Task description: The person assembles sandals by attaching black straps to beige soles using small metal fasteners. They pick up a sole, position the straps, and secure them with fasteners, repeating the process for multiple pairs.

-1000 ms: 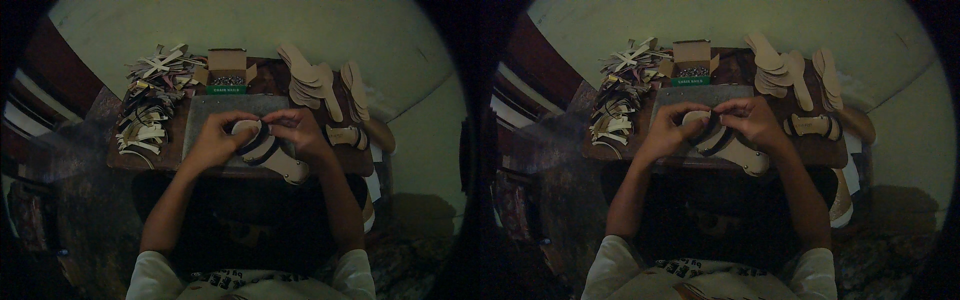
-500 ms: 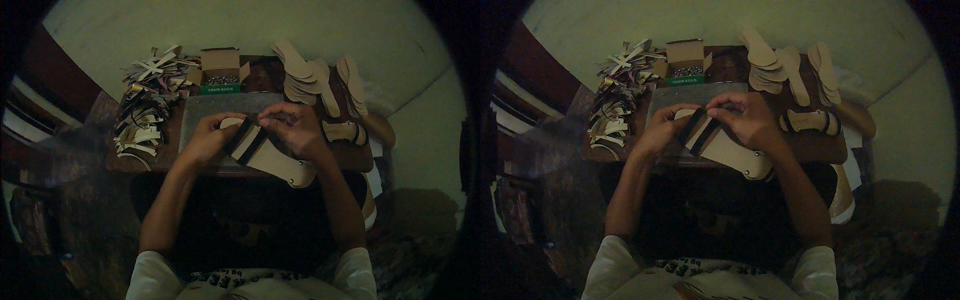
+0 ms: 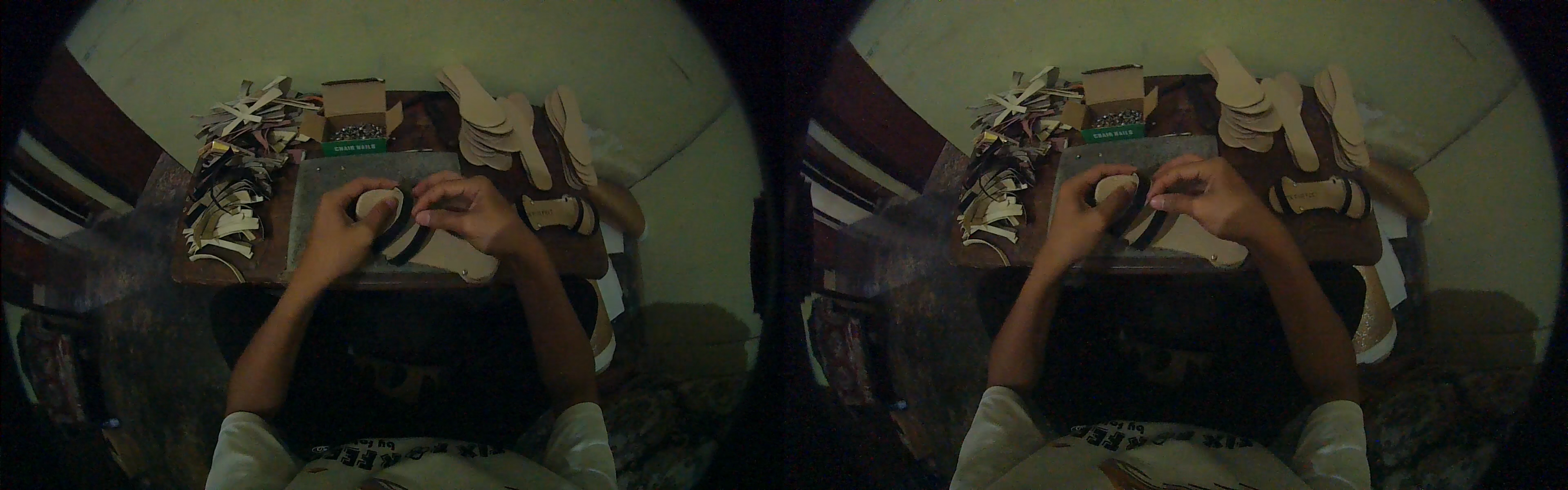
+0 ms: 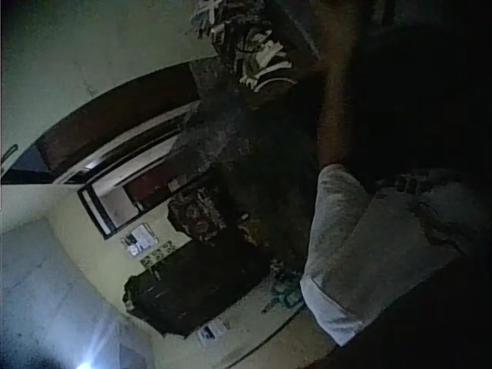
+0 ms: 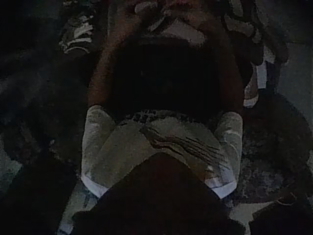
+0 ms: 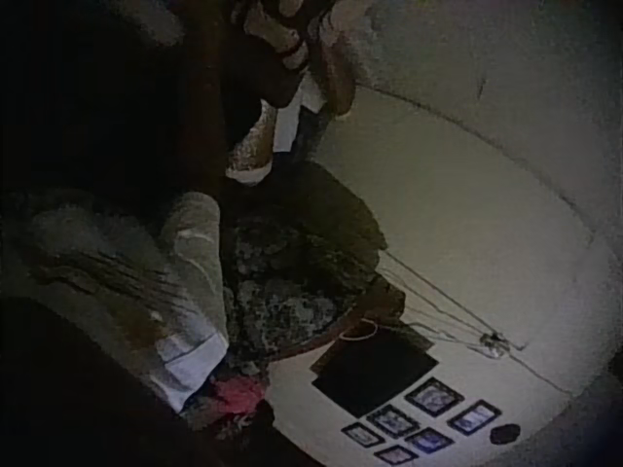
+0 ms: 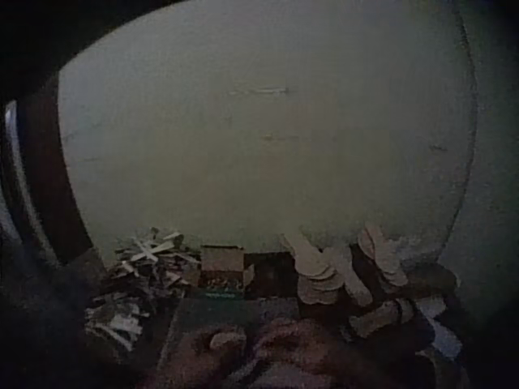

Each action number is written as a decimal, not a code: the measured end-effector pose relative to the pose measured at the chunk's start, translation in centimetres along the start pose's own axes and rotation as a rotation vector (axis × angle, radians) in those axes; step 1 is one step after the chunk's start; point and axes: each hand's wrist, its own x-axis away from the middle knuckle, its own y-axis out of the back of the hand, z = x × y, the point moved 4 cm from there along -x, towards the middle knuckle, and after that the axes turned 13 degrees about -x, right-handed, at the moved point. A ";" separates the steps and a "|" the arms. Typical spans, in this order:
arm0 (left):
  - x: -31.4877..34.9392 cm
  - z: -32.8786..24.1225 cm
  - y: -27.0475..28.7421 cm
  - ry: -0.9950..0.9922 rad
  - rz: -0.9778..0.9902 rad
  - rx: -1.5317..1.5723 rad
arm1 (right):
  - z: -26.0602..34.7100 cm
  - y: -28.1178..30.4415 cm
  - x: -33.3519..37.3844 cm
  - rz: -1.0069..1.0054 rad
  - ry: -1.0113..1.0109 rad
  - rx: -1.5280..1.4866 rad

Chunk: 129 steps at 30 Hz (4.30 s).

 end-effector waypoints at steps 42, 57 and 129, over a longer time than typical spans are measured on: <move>0.3 -0.7 -0.7 -0.127 -0.105 -0.028 | -0.1 0.3 0.5 -0.165 0.016 0.055; 0.9 -1.1 -0.4 -0.014 0.282 0.009 | 2.9 -1.7 1.2 -0.009 -0.016 -0.007; -0.4 2.1 0.6 0.279 -0.132 0.243 | 2.7 2.1 1.0 -0.420 0.267 0.176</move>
